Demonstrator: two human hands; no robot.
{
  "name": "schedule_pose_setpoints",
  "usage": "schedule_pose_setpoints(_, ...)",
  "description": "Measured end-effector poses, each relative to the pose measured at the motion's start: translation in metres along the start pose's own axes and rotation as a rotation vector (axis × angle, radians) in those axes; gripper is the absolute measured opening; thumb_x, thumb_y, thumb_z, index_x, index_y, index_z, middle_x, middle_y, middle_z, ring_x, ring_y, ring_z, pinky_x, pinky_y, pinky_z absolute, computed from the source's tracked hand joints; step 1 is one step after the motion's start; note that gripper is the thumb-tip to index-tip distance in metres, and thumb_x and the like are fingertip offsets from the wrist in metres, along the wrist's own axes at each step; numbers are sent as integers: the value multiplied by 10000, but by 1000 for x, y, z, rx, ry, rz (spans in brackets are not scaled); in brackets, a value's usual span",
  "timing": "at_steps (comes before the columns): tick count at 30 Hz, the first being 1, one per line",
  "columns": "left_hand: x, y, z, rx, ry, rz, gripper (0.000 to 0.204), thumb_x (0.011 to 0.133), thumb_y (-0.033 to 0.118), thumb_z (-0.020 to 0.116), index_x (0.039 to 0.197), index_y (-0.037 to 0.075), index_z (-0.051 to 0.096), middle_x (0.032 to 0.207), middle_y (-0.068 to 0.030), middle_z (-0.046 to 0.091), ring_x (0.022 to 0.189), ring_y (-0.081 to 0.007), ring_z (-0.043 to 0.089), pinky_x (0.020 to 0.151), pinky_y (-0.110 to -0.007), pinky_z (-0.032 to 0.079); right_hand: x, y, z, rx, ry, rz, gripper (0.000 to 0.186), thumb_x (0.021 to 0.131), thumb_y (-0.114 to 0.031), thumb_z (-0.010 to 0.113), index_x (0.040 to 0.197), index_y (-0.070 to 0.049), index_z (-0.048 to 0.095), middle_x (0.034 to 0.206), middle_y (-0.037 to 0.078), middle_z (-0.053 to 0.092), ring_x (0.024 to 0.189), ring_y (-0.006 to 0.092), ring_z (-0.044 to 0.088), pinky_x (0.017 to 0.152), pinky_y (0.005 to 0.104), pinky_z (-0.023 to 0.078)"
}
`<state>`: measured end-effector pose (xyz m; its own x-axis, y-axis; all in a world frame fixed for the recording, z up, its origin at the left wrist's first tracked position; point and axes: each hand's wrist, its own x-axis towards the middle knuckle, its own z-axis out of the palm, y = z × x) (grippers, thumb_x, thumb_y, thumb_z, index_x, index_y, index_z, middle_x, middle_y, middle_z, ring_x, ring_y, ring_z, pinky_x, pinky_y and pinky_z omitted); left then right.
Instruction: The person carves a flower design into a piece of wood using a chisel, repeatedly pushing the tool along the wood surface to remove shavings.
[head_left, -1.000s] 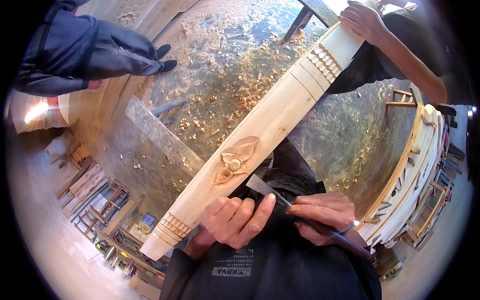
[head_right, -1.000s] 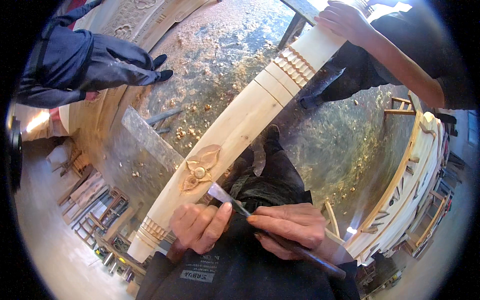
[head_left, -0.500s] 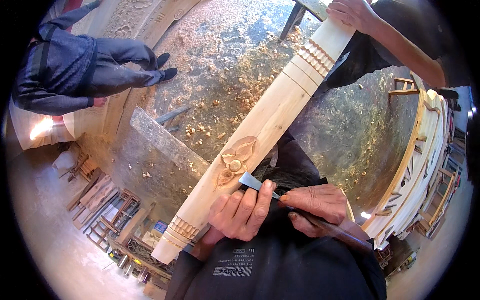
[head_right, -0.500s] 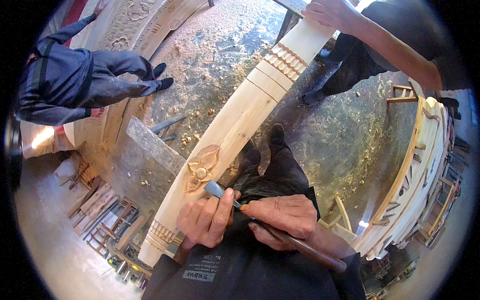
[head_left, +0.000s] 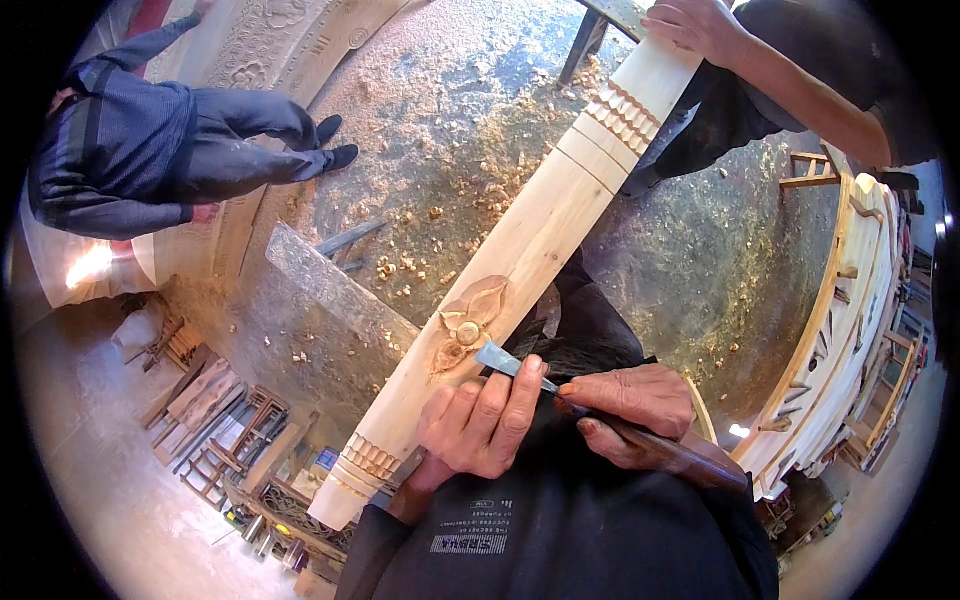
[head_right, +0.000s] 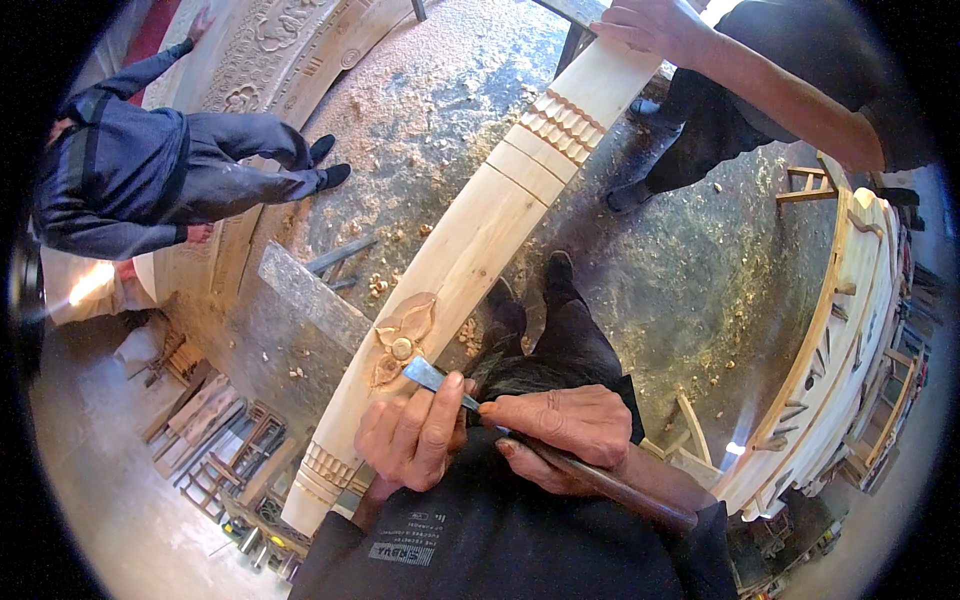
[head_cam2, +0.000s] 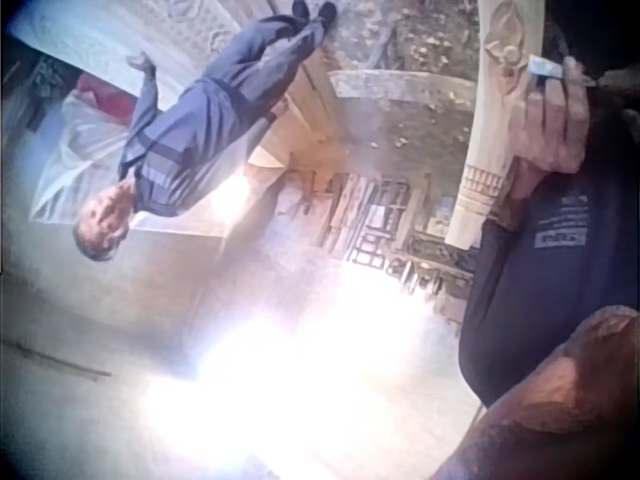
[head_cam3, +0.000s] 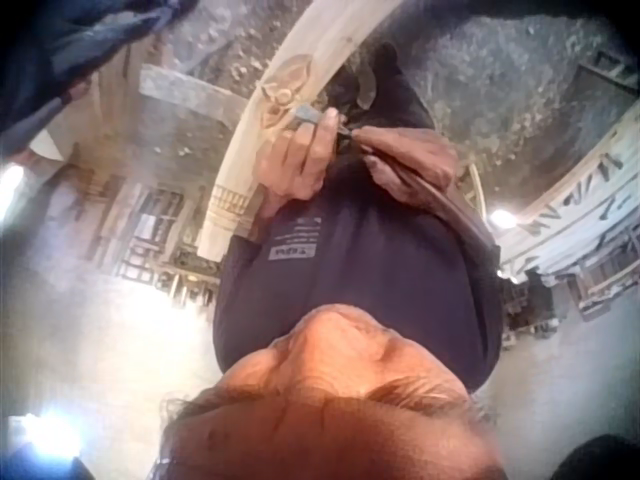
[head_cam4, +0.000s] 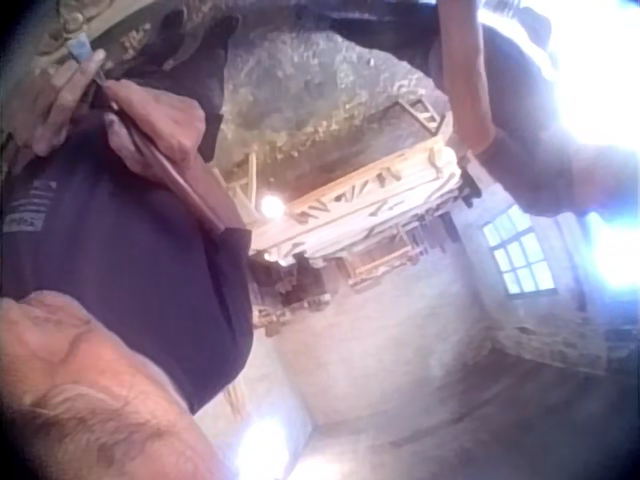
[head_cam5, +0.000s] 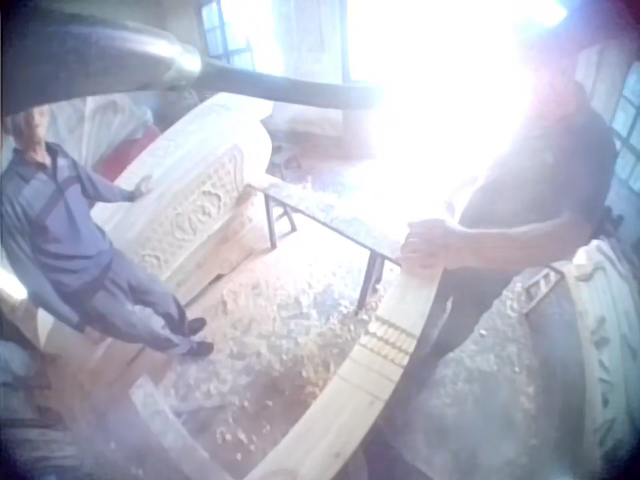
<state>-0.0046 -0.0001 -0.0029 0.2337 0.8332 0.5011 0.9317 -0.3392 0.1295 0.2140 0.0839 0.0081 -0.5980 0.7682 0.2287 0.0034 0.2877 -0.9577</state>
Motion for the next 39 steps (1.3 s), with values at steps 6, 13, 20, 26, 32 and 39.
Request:
schedule_pose_setpoints(6,4,2,0,41,-1,-37,350,1003,186,816,1312,29,770,932,-10,720,666,-85,579,560,-252,380,8,-3,-3,12,-65,100,305,848,0,820,1151,32,800,942,180,823,801,304,835,716,375,664)
schedule_pose_setpoints(13,1,2,4,39,-15,-47,329,1033,174,742,1330,36,770,962,-15,733,663,-89,570,567,-248,380,9,0,-7,37,-93,138,300,887,-24,806,1179,43,786,977,196,822,834,324,836,737,400,665)
schedule_pose_setpoints(20,7,1,-7,-47,-70,-2,360,1019,182,777,1342,23,764,923,-15,717,653,-98,558,558,-259,383,13,-3,-26,21,-145,-101,429,1011,-302,803,1149,101,757,899,193,801,798,331,823,712,403,664)
schedule_pose_setpoints(26,5,4,-3,-60,32,-45,403,967,200,868,1316,20,775,836,7,674,626,-95,548,543,-266,377,26,-9,-29,-44,-164,-193,518,874,-383,935,1113,55,795,919,153,799,736,259,792,647,364,628)
schedule_pose_setpoints(32,4,9,-4,-122,131,-169,338,951,143,842,1261,17,796,806,8,651,615,-103,555,536,-280,391,35,-29,-25,-204,-201,-164,542,894,-428,910,1100,52,766,986,184,796,855,303,814,740,381,652)
schedule_pose_setpoints(39,34,19,7,-684,250,-552,210,935,88,831,1136,40,792,852,-19,708,727,-123,660,623,-294,494,87,-45,-6,178,-194,-156,573,986,-493,800,1135,51,702,1045,209,786,893,324,809,787,408,637)
